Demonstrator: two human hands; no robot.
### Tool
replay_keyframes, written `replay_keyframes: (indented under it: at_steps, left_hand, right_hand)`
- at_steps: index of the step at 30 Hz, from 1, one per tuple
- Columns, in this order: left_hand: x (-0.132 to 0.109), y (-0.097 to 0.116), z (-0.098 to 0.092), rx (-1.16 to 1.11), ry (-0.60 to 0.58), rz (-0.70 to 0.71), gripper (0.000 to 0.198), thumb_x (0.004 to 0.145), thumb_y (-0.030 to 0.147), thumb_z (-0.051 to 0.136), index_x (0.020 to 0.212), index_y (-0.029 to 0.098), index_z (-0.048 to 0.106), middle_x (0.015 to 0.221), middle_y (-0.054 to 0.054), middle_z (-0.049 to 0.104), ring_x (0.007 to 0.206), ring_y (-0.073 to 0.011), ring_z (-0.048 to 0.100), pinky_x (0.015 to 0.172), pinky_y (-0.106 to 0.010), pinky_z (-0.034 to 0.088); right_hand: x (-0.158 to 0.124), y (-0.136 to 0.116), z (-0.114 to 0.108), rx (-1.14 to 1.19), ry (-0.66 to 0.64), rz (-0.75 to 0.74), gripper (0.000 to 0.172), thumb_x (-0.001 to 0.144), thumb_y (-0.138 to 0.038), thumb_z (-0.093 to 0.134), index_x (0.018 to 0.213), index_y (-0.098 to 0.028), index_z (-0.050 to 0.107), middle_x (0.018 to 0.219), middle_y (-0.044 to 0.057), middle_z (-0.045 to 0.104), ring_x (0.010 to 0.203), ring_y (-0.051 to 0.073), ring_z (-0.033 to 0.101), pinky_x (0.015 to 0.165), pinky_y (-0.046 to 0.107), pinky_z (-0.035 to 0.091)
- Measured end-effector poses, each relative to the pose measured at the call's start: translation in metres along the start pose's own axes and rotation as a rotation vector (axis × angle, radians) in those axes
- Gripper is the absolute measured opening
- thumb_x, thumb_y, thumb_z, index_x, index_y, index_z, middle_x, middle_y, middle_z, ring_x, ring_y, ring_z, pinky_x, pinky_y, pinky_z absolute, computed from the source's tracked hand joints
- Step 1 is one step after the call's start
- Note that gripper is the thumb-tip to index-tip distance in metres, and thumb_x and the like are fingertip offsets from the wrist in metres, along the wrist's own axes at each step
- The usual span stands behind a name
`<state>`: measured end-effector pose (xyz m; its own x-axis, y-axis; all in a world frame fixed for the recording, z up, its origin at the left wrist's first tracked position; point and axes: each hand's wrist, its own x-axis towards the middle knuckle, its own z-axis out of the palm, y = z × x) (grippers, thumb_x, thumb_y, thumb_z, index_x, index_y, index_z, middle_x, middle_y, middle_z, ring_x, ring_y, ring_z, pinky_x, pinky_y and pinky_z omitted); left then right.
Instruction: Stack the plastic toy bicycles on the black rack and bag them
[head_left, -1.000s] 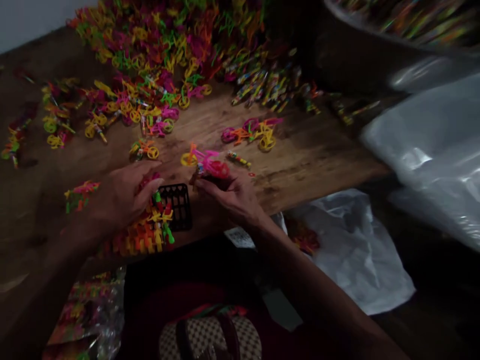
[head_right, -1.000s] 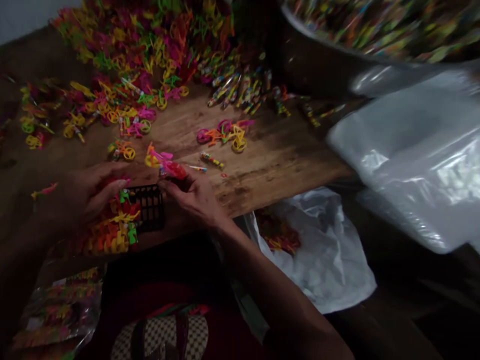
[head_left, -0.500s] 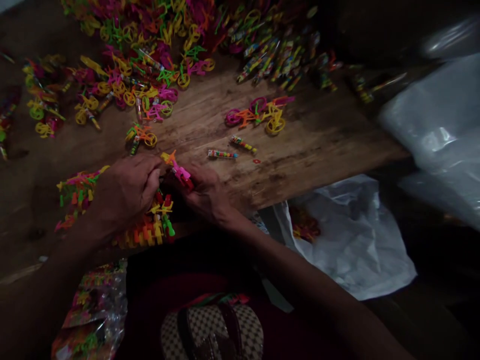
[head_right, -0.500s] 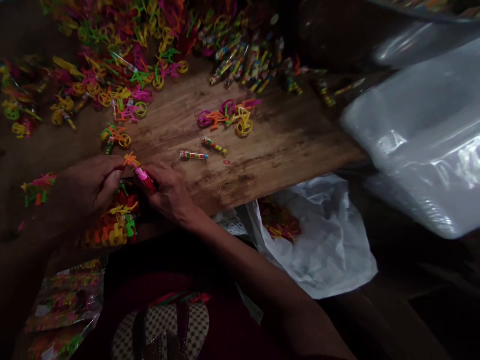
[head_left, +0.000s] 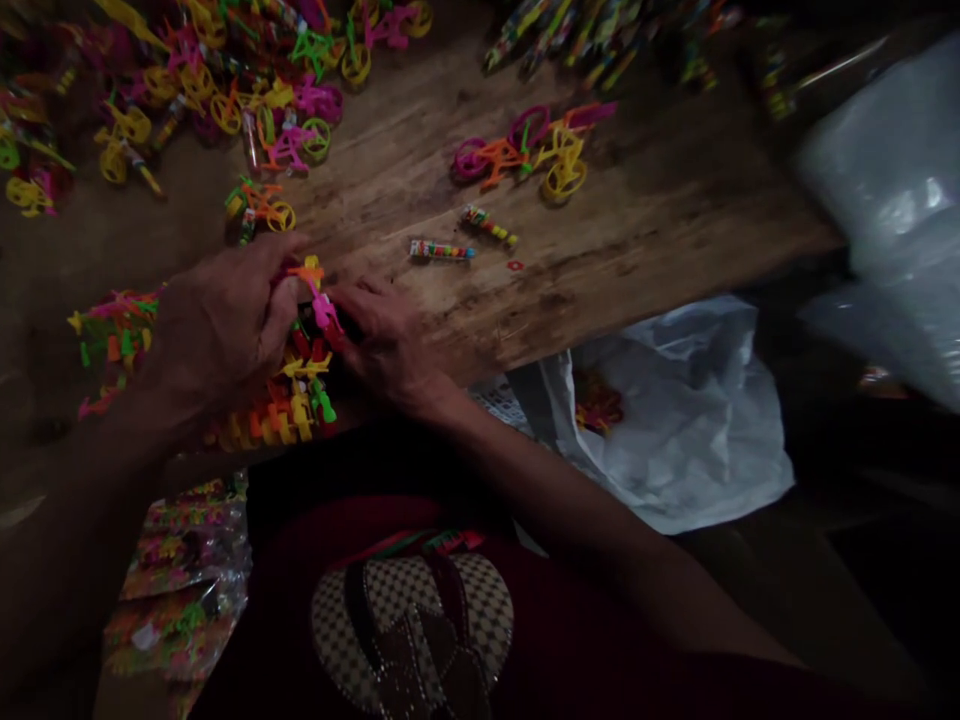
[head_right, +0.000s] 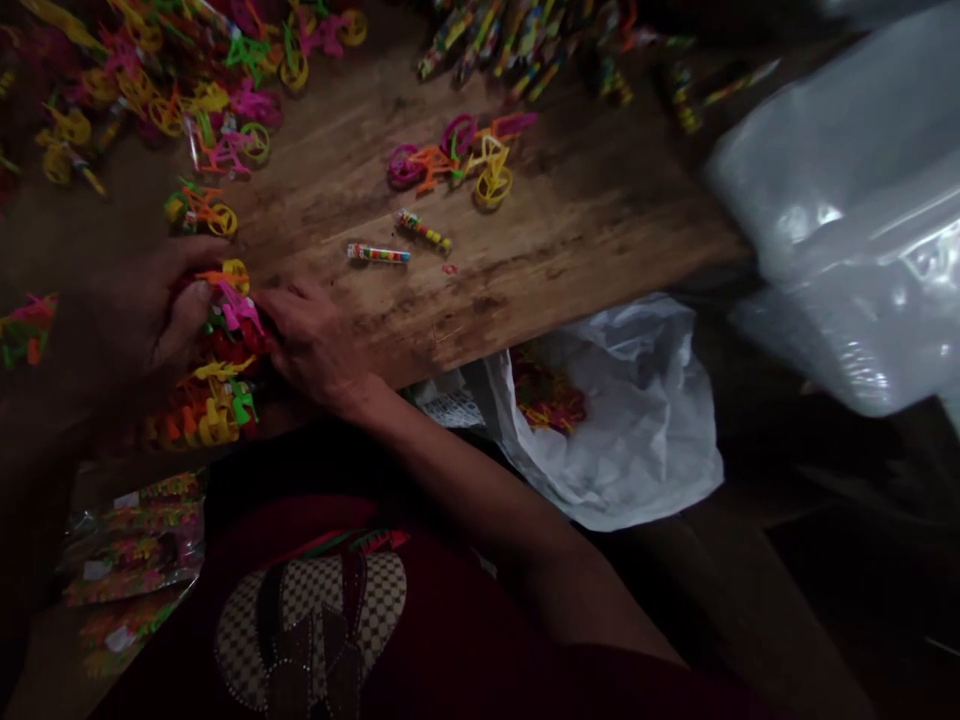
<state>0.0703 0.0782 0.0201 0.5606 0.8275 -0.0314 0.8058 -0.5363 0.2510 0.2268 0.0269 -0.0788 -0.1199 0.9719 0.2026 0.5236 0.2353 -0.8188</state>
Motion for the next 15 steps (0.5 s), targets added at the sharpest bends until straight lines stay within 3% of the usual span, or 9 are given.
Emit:
replay_keyframes:
  at_steps: [4,8,15]
  left_hand:
    - [0.0006,-0.0004,0.0025,-0.014,0.065,0.084,0.049,0.101,0.039,0.039,0.136,0.015,0.064,0.131,-0.011,0.071,0.118,-0.0295,0.068,0.106,-0.046,0.05]
    - [0.0013,0.0036,0.0001,0.046,-0.003,0.069,0.052,0.102,0.036,0.033,0.135,0.011,0.063,0.127,-0.017,0.071,0.118,-0.0354,0.068,0.103,-0.052,0.051]
    - [0.0013,0.0012,0.0027,0.073,0.017,0.06,0.048,0.103,0.039,0.035,0.136,0.018,0.063,0.128,-0.01,0.072,0.118,-0.0309,0.068,0.102,-0.047,0.052]
  right_hand:
    - [0.0025,-0.0001,-0.0018,0.036,-0.014,0.061,0.017,0.098,-0.026,0.056,0.107,-0.024,0.069,0.108,0.004,0.074,0.105,0.018,0.06,0.098,0.032,0.048]
    - [0.007,0.0002,-0.0042,0.029,-0.007,0.061,0.019,0.099,-0.028,0.053,0.107,-0.026,0.07,0.108,0.003,0.075,0.106,0.017,0.062,0.098,0.03,0.048]
    - [0.0012,0.0011,-0.0045,0.006,-0.02,0.069,0.02,0.1,-0.03,0.052,0.111,-0.026,0.068,0.11,0.004,0.075,0.108,0.018,0.062,0.1,0.032,0.048]
